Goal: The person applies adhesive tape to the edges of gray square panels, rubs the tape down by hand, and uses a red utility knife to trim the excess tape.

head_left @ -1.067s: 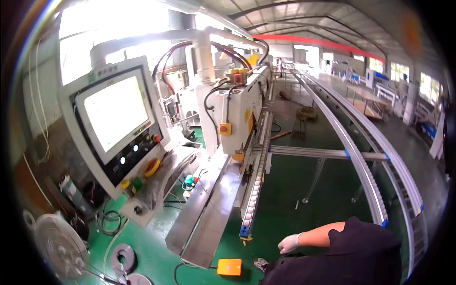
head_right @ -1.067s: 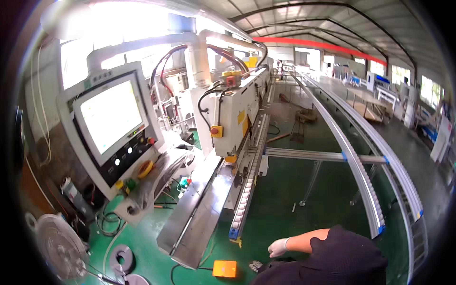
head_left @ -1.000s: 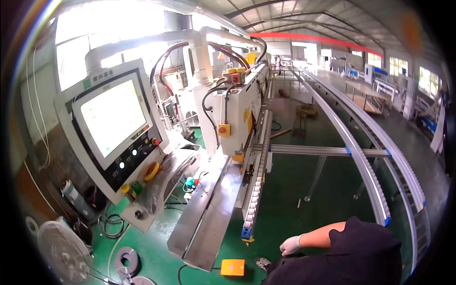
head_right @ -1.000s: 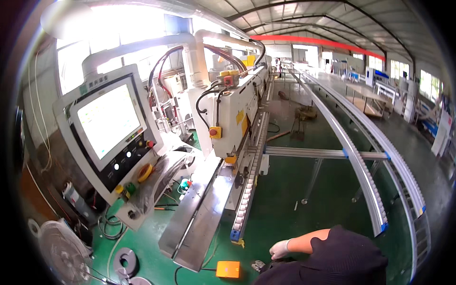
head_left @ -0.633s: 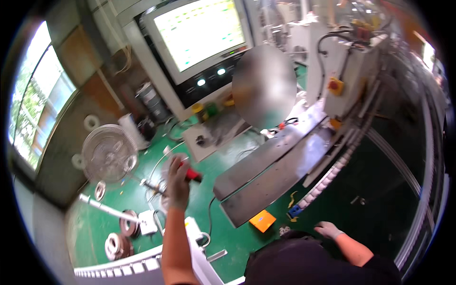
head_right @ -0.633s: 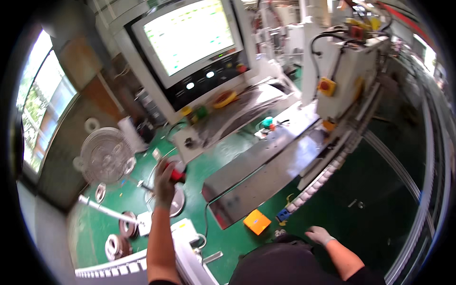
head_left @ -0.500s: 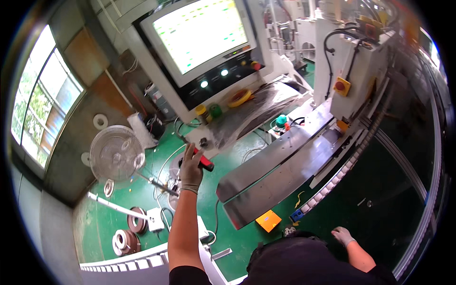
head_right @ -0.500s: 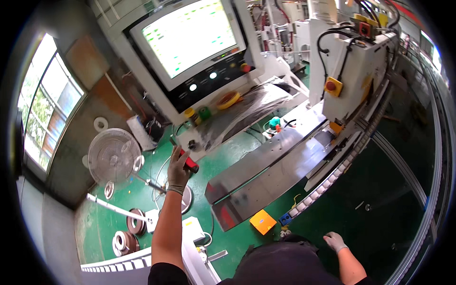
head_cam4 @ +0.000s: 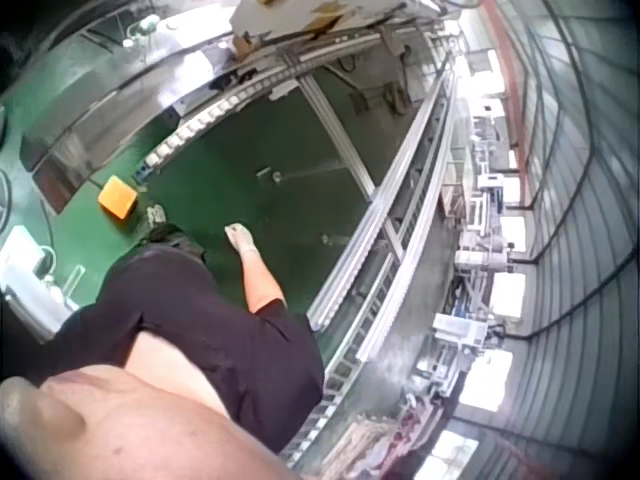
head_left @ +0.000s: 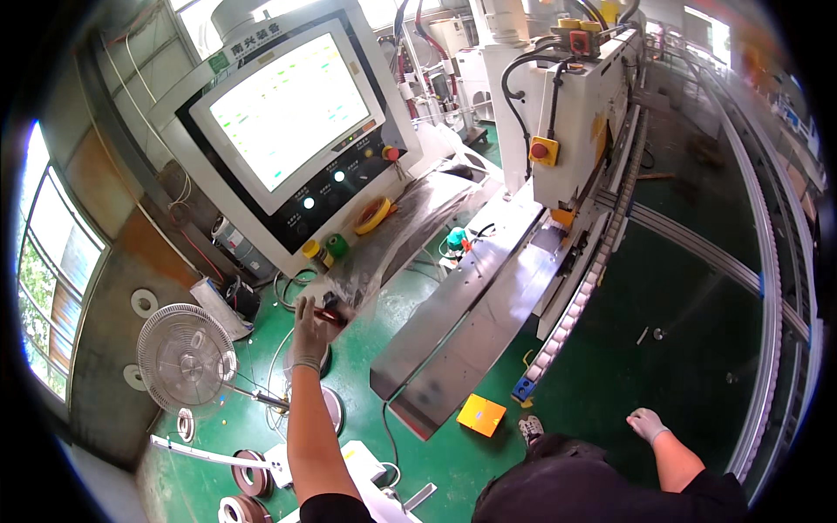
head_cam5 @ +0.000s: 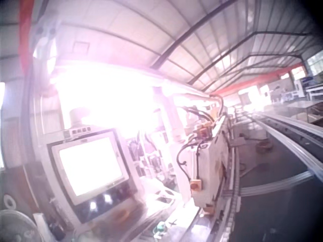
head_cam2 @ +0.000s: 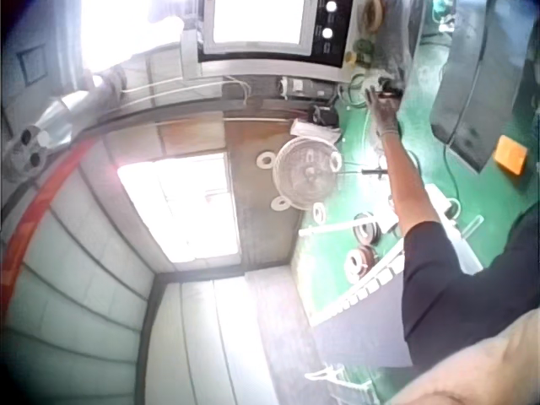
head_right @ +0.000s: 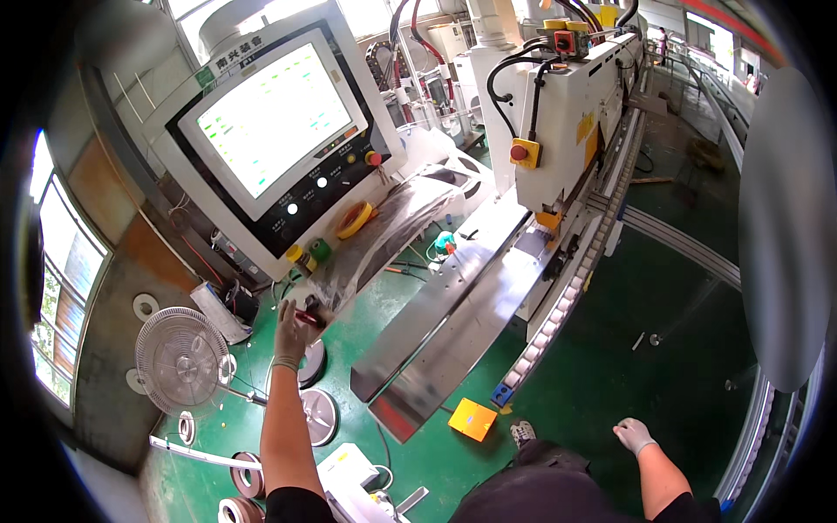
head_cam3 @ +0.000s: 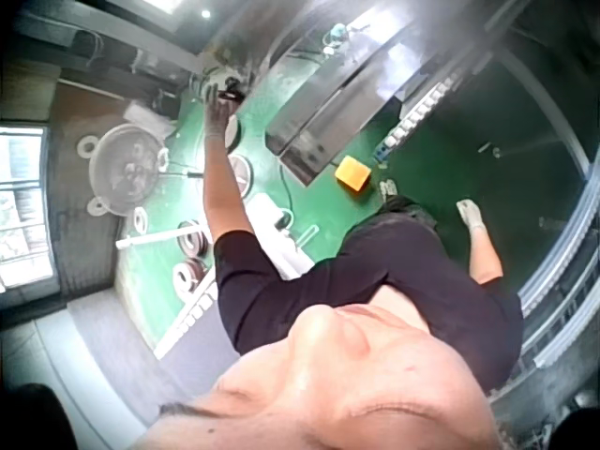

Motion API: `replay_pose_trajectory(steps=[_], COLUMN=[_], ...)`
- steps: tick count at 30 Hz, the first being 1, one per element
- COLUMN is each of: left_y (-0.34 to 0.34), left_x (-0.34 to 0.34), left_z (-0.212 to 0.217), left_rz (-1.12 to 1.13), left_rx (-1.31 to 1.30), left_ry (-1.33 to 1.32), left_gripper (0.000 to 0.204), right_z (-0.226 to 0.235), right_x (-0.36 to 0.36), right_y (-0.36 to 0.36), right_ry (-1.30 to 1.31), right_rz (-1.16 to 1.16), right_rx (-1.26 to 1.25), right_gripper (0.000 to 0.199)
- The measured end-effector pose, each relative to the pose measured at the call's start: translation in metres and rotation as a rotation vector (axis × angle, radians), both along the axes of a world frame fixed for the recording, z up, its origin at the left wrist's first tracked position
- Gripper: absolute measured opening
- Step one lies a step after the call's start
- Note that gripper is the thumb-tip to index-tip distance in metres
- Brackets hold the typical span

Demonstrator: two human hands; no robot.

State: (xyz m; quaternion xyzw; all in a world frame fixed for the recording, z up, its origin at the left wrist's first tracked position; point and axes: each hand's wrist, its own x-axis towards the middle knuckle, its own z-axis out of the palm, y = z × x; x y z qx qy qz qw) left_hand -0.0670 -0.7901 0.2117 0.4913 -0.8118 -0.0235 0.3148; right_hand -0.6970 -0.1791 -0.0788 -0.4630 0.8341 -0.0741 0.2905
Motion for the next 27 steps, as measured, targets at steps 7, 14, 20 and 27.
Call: replay_pose_trajectory(steps=[7,14,20,27], left_y=[0.134,0.536,0.869,0.981], left_x=[0.029,0.072,0.056,-0.105], left_z=[-0.083,-0.223,-0.189,-0.237], left_rz=[0.29,0.467,0.595,1.285], left_rx=[-0.087,0.542,0.974,0.768], left_ry=[0.371,-0.067,-0.481,0.441], left_gripper=[0.058,0.041,0.059,0.048], right_z=[0.073,-0.006,-0.023,-0.1], right_x=[0.12,0.134,0.155,0.252], right_y=[-0.028,0.048,-0.026,-0.219], right_ry=[-0.244,-0.246,-0.269,0.137], right_rz=[-0.103,0.355,0.662,1.29], right_rx=[-0.071,0.118,0.481,-0.291], right_gripper=[0.033,0.035,0.031,0.009])
